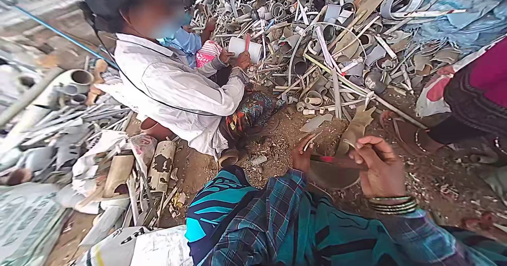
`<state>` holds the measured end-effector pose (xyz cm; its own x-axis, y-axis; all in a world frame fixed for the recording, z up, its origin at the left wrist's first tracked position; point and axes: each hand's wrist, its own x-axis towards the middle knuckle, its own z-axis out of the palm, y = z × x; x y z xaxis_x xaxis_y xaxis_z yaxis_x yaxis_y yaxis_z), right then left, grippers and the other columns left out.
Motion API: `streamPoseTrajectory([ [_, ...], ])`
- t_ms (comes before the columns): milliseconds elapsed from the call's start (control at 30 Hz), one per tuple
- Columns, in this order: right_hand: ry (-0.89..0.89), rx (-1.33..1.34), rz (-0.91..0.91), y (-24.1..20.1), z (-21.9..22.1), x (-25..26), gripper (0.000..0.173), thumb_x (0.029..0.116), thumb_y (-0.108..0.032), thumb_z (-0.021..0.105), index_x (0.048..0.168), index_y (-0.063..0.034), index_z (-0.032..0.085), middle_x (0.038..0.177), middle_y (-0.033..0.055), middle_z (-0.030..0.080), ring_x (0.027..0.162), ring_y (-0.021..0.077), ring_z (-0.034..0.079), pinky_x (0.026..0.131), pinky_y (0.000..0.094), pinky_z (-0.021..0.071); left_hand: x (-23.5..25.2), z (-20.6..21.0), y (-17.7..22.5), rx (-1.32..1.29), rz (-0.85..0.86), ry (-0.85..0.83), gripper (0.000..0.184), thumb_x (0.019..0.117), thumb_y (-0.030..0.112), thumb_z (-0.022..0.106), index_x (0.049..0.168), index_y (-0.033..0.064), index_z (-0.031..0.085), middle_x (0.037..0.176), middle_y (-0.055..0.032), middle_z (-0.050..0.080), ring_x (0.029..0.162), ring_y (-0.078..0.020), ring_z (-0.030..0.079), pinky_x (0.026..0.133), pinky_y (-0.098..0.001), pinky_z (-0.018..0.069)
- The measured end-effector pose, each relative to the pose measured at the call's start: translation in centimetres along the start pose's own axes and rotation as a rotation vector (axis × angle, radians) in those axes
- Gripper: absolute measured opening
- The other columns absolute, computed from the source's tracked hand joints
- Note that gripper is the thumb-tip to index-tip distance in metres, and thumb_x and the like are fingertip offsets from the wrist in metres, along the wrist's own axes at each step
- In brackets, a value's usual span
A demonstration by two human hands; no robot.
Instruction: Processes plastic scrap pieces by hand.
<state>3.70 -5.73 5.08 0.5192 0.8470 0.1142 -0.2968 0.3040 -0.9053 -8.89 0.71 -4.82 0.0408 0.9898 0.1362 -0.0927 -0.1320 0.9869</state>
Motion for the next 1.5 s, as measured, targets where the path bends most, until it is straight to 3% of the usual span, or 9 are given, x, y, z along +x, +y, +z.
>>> streamPoseTrajectory([
  [133,-0.141,0.124,-0.168,-4.4,0.0,0.1,0.028,0.089,0.005,0.054,0.095,-0.0205,0.065,0.071,-0.0156,0.065,0.056,-0.0028,0.059,0.055,0.0139,0.0523,0.5,-0.1,-0.2,-0.04,-0.014,0.019,0.038,0.0951,-0.011,0.044,0.13,-0.0204,0.054,0.136,-0.0315,0.057,0.126,-0.0191,0.056,0.107,-0.0248,0.0414],
  [367,-0.082,-0.16,0.053,5.7,-2.1,0.4,0.017,0.0839,0.005,0.051,0.09,-0.0087,0.06,0.068,-0.0159,0.055,0.057,-0.007,0.051,0.056,0.0112,0.0454,-0.1,0.5,0.0,0.011,0.03,-0.038,0.037,0.0947,-0.011,0.045,0.128,-0.0214,0.055,0.136,-0.0328,0.057,0.131,-0.0246,0.055,0.112,-0.028,0.0385],
  [633,-0.628,-0.101,0.019,-7.3,-1.7,0.0,0.02,0.0872,-0.012,0.068,0.103,-0.025,0.069,0.07,-0.0194,0.056,0.058,-0.0078,0.053,0.053,0.0094,0.0465,0.4,0.4,-0.3,0.008,0.015,-0.037,0.038,0.0951,-0.01,0.044,0.13,-0.0204,0.055,0.137,-0.0322,0.057,0.131,-0.0245,0.055,0.112,-0.0293,0.0394],
  [867,-0.396,-0.42,0.094,4.7,-3.1,0.5,0.021,0.0842,-0.003,0.059,0.104,-0.0009,0.066,0.07,-0.0128,0.051,0.057,-0.0067,0.047,0.055,0.0117,0.0412,0.0,0.6,-0.4,0.047,0.047,-0.077,0.038,0.0944,-0.01,0.044,0.129,-0.0207,0.056,0.137,-0.0331,0.056,0.132,-0.0269,0.055,0.113,-0.0312,0.0385],
  [967,-0.457,-0.349,0.027,-0.6,-1.3,-1.0,0.02,0.083,-0.006,0.061,0.101,-0.0091,0.068,0.068,-0.0163,0.051,0.055,-0.0079,0.047,0.052,0.0105,0.0411,0.1,0.6,-0.6,0.017,0.048,-0.066,0.038,0.0935,-0.01,0.045,0.128,-0.0218,0.055,0.137,-0.0337,0.056,0.132,-0.0273,0.055,0.113,-0.0314,0.0383],
  [1133,-0.937,-0.253,-0.031,-9.1,-2.8,-0.3,0.013,0.0939,-0.024,0.067,0.106,-0.0221,0.069,0.073,-0.0195,0.053,0.063,-0.0141,0.047,0.055,0.0038,0.0386,0.2,0.6,-0.3,0.007,-0.008,-0.048,0.038,0.0956,-0.01,0.045,0.131,-0.0186,0.056,0.137,-0.0306,0.057,0.131,-0.0232,0.055,0.112,-0.0298,0.0393],
  [1233,-0.812,-0.371,0.097,-3.5,-3.2,1.0,0.017,0.0836,-0.012,0.065,0.099,-0.0169,0.069,0.067,-0.0193,0.052,0.056,-0.0097,0.047,0.051,0.0093,0.0396,-0.1,0.8,-0.4,0.077,0.046,-0.087,0.038,0.0932,-0.01,0.046,0.128,-0.0197,0.057,0.136,-0.0328,0.058,0.132,-0.0288,0.055,0.114,-0.033,0.038],
  [1333,-0.685,-0.56,0.13,3.0,-3.8,1.5,0.019,0.0854,-0.006,0.061,0.102,-0.0016,0.069,0.069,-0.0112,0.05,0.055,-0.0051,0.044,0.054,0.0139,0.0377,-0.4,1.0,-1.1,0.123,0.106,-0.144,0.038,0.0924,-0.01,0.047,0.127,-0.0195,0.059,0.135,-0.033,0.058,0.132,-0.0326,0.055,0.115,-0.0368,0.0381],
  [1500,-0.683,-0.356,0.022,-5.4,-1.7,-1.1,0.019,0.0873,-0.011,0.062,0.105,-0.0146,0.069,0.068,-0.018,0.052,0.053,-0.0098,0.046,0.047,0.0086,0.0386,-0.1,1.3,-1.5,0.127,0.08,-0.133,0.036,0.0936,-0.008,0.05,0.128,-0.0163,0.06,0.135,-0.0295,0.06,0.13,-0.0289,0.057,0.113,-0.0361,0.0405],
])
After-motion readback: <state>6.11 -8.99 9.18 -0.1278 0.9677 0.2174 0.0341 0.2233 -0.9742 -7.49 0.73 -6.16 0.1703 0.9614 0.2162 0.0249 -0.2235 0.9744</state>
